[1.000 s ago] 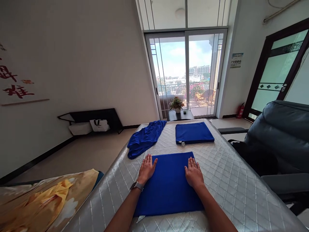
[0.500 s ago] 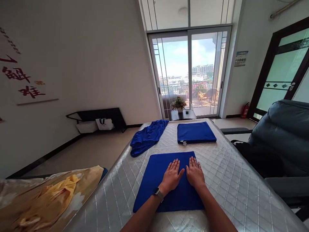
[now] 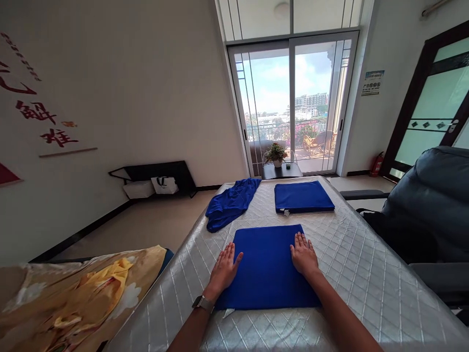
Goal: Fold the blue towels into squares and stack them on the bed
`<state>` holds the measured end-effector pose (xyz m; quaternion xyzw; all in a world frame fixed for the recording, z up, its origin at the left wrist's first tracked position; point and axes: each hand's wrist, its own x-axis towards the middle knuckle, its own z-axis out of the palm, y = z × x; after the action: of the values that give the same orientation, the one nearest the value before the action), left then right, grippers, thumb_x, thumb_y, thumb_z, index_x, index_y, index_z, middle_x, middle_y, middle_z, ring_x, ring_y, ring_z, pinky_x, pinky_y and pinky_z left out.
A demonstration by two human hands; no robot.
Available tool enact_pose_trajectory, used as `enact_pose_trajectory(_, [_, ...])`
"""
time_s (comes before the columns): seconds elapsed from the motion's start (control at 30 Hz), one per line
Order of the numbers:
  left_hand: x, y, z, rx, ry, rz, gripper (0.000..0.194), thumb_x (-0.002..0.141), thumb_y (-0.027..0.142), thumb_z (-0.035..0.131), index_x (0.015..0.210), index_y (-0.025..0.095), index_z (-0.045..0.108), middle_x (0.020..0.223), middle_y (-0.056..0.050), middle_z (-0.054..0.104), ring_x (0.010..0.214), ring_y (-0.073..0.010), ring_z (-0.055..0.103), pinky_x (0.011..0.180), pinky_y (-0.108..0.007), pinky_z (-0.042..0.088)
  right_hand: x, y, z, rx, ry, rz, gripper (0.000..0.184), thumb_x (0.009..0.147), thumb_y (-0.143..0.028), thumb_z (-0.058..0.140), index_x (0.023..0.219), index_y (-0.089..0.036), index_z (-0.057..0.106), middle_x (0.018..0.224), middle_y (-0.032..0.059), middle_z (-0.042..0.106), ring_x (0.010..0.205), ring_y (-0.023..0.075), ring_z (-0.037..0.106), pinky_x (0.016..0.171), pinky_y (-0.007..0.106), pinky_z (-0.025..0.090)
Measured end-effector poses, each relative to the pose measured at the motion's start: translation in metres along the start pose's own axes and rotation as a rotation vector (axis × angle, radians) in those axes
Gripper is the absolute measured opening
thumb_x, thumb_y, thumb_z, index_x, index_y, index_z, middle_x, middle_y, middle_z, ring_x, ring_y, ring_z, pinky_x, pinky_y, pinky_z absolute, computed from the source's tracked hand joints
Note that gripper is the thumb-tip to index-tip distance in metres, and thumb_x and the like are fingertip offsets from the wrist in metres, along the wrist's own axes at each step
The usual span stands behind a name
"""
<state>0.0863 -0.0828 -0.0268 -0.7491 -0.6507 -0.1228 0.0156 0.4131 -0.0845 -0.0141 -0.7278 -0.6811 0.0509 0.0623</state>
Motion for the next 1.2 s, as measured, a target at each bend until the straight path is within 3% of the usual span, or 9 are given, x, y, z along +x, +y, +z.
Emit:
enact_pose_trajectory(0.23, [0.003, -0.004, -0.003, -0.007, 0.025, 0.015, 0.075, 0.102, 0.061, 0.023, 0.157, 0.011, 0.032, 0.161, -0.016, 0.035, 0.149, -0.0281, 0.032, 0.122, -0.049, 0.030, -0.057, 0.011, 0.005, 0.022, 0.010, -0.026, 0.067, 0.102, -0.042, 0.020, 0.159, -0.008, 0.022, 0.167, 0.0083, 0.016, 0.155, 0.0213, 0.011, 0.125, 0.043, 0.010])
enact_pose_trajectory(0.33, [0.005, 0.014, -0.016, -0.047, 0.059, 0.036, 0.074, 0.103, 0.059, 0.022, 0.157, 0.008, 0.030, 0.162, -0.018, 0.032, 0.151, -0.0279, 0.029, 0.123, -0.049, 0.029, -0.075, 0.012, 0.012, 0.022, 0.010, -0.027, 0.066, 0.102, -0.042, 0.020, 0.159, -0.009, 0.023, 0.167, 0.0071, 0.015, 0.155, 0.0203, 0.011, 0.125, 0.043, 0.011])
enact_pose_trajectory(0.47, [-0.005, 0.087, -0.023, -0.158, 0.021, 0.269, 0.065, 0.105, 0.052, 0.020, 0.158, 0.015, 0.028, 0.163, -0.014, 0.031, 0.151, -0.0252, 0.027, 0.122, -0.048, 0.032, -0.078, 0.012, 0.016, 0.019, 0.025, -0.026, 0.066, 0.102, -0.041, 0.020, 0.159, -0.009, 0.022, 0.166, 0.0071, 0.015, 0.154, 0.0203, 0.012, 0.126, 0.043, 0.012])
enact_pose_trajectory(0.6, [-0.026, 0.174, -0.006, -0.244, -0.077, 0.595, 0.063, 0.106, 0.049, 0.021, 0.160, 0.018, 0.021, 0.166, -0.009, 0.024, 0.154, -0.0216, 0.020, 0.124, -0.045, 0.028, -0.076, 0.017, 0.020, 0.012, 0.043, -0.079, 0.061, 0.099, -0.033, 0.027, 0.157, -0.013, 0.032, 0.165, 0.0075, 0.020, 0.154, 0.0223, 0.013, 0.125, 0.045, 0.013])
enact_pose_trajectory(0.7, [-0.035, 0.197, 0.004, -0.249, -0.095, 0.630, 0.064, 0.105, 0.050, 0.020, 0.161, 0.018, 0.015, 0.166, -0.008, 0.023, 0.154, -0.0217, 0.018, 0.125, -0.046, 0.025, -0.078, 0.020, 0.020, -0.002, 0.030, -0.115, 0.061, 0.097, -0.026, 0.029, 0.156, -0.015, 0.036, 0.166, 0.0067, 0.019, 0.154, 0.0222, 0.011, 0.125, 0.045, 0.013])
enact_pose_trajectory(0.77, [-0.038, 0.186, 0.001, -0.218, -0.111, 0.603, 0.064, 0.105, 0.051, 0.021, 0.161, 0.019, 0.015, 0.166, -0.007, 0.023, 0.154, -0.0217, 0.019, 0.126, -0.045, 0.025, -0.079, 0.019, 0.019, 0.014, 0.029, -0.098, 0.061, 0.098, -0.030, 0.029, 0.157, -0.012, 0.033, 0.166, 0.0091, 0.019, 0.154, 0.0228, 0.012, 0.125, 0.045, 0.013])
enact_pose_trajectory(0.83, [-0.040, 0.158, -0.008, -0.175, -0.130, 0.554, 0.064, 0.105, 0.052, 0.023, 0.161, 0.020, 0.017, 0.166, -0.005, 0.022, 0.154, -0.0220, 0.019, 0.126, -0.046, 0.025, -0.079, 0.017, 0.018, 0.036, 0.043, -0.078, 0.063, 0.100, -0.035, 0.027, 0.158, -0.008, 0.029, 0.165, 0.0110, 0.019, 0.154, 0.0233, 0.013, 0.125, 0.046, 0.013])
enact_pose_trajectory(1.07, [-0.086, 0.009, -0.041, -0.099, -0.210, 0.103, 0.064, 0.103, 0.054, 0.029, 0.158, 0.022, 0.027, 0.164, -0.005, 0.027, 0.152, -0.0239, 0.024, 0.124, -0.050, 0.027, -0.080, 0.015, 0.010, 0.054, 0.082, -0.042, 0.065, 0.100, -0.039, 0.027, 0.157, -0.010, 0.031, 0.165, 0.0074, 0.023, 0.153, 0.0237, 0.018, 0.126, 0.047, 0.014])
enact_pose_trajectory(1.2, [-0.120, -0.049, -0.044, -0.183, -0.120, -0.102, 0.061, 0.101, 0.050, 0.032, 0.154, 0.020, 0.039, 0.160, -0.006, 0.039, 0.149, -0.0234, 0.033, 0.120, -0.047, 0.035, -0.110, 0.020, 0.009, 0.201, 0.158, -0.081, 0.050, 0.101, -0.043, 0.037, 0.144, -0.025, 0.055, 0.157, 0.0075, 0.044, 0.143, 0.0264, 0.041, 0.117, 0.044, 0.036])
